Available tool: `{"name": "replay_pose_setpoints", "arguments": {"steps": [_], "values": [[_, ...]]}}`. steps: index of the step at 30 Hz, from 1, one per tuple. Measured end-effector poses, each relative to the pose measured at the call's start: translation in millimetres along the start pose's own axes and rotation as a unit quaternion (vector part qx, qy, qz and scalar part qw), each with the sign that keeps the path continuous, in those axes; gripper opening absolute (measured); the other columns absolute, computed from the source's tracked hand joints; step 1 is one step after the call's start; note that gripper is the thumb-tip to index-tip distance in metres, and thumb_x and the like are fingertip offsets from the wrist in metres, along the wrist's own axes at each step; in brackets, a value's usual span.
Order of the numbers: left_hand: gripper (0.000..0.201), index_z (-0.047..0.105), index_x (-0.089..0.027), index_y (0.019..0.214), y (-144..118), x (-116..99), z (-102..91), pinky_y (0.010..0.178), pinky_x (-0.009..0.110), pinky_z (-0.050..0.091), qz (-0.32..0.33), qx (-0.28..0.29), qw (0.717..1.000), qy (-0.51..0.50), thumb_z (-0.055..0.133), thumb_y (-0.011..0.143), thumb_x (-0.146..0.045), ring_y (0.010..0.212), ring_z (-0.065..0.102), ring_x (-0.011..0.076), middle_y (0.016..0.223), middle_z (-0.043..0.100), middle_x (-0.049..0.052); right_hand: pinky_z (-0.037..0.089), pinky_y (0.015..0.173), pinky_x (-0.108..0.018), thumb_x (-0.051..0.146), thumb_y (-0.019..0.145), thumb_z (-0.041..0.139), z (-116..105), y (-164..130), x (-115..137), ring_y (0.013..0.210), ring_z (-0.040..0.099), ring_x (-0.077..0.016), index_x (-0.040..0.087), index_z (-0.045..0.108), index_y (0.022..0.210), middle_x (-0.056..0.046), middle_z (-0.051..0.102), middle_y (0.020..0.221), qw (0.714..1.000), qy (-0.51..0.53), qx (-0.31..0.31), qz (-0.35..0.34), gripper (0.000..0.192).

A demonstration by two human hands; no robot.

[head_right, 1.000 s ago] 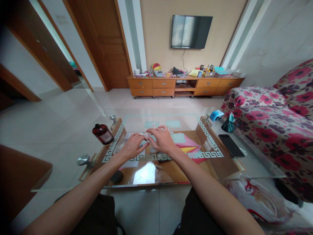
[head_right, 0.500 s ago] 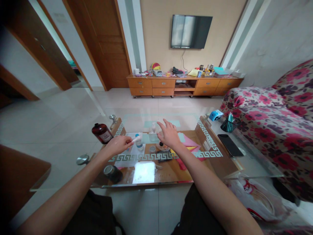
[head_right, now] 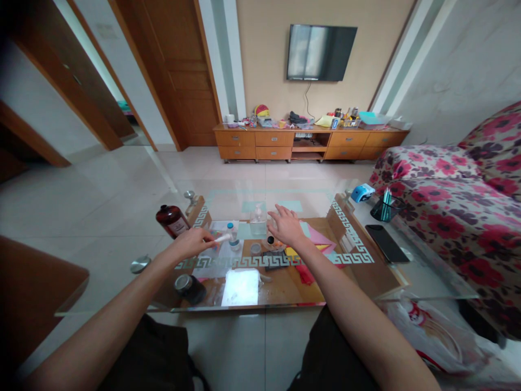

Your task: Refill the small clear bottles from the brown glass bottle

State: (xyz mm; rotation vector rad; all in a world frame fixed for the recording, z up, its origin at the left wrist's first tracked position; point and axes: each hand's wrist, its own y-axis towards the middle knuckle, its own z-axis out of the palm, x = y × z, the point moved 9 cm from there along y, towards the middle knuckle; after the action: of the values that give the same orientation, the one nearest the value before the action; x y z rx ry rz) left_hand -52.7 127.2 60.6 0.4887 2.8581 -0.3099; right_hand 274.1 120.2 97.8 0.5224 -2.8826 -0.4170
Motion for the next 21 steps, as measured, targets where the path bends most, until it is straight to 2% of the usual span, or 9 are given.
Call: {"name": "replay_pose_setpoints", "arguments": {"steps": [5, 9, 16, 21], "values": [[0.039, 0.085, -0.029, 0.097, 3, -1, 5.6, 0.072, 0.033, 0.042, 0.007, 0.004, 1.000, 0.016, 0.060, 0.095, -0.058, 0.081, 0.070, 0.0247, 0.088, 0.079, 0.007, 0.040, 0.120, -0.051, 0.049, 0.108, 0.049, -6, 2, -13, 0.146, 0.050, -0.0325, 0.025, 0.063, 0.149, -0.014, 0.053, 0.161, 0.999, 0.000, -0.025, 0.022, 0.049], [0.034, 0.083, -0.028, 0.101, 3, 0, 6.9, 0.073, 0.032, 0.043, 0.005, -0.003, 1.000, 0.003, 0.065, 0.093, -0.055, 0.087, 0.072, 0.0251, 0.097, 0.081, 0.007, 0.043, 0.117, -0.047, 0.046, 0.110, 0.046, -2, 5, -23, 0.139, 0.056, -0.0297, 0.023, 0.066, 0.145, -0.012, 0.064, 0.149, 1.000, 0.007, -0.013, 0.026, 0.046], [0.030, 0.082, -0.029, 0.104, 1, -3, 5.6, 0.072, 0.031, 0.043, 0.009, 0.001, 1.000, -0.005, 0.067, 0.091, -0.052, 0.090, 0.072, 0.0247, 0.102, 0.081, 0.005, 0.044, 0.116, -0.040, 0.033, 0.110, 0.044, -9, 5, -23, 0.133, 0.060, -0.0258, 0.020, 0.069, 0.139, -0.011, 0.069, 0.141, 0.999, 0.024, -0.031, 0.000, 0.041], [0.034, 0.080, -0.028, 0.107, -1, -5, 3.7, 0.076, 0.031, 0.045, -0.001, 0.009, 1.000, -0.010, 0.067, 0.091, -0.055, 0.094, 0.073, 0.0252, 0.104, 0.081, 0.006, 0.047, 0.110, -0.037, 0.028, 0.107, 0.047, -17, 4, -30, 0.121, 0.066, -0.0254, 0.022, 0.072, 0.135, -0.010, 0.074, 0.131, 0.999, 0.033, -0.034, 0.027, 0.038]]}}
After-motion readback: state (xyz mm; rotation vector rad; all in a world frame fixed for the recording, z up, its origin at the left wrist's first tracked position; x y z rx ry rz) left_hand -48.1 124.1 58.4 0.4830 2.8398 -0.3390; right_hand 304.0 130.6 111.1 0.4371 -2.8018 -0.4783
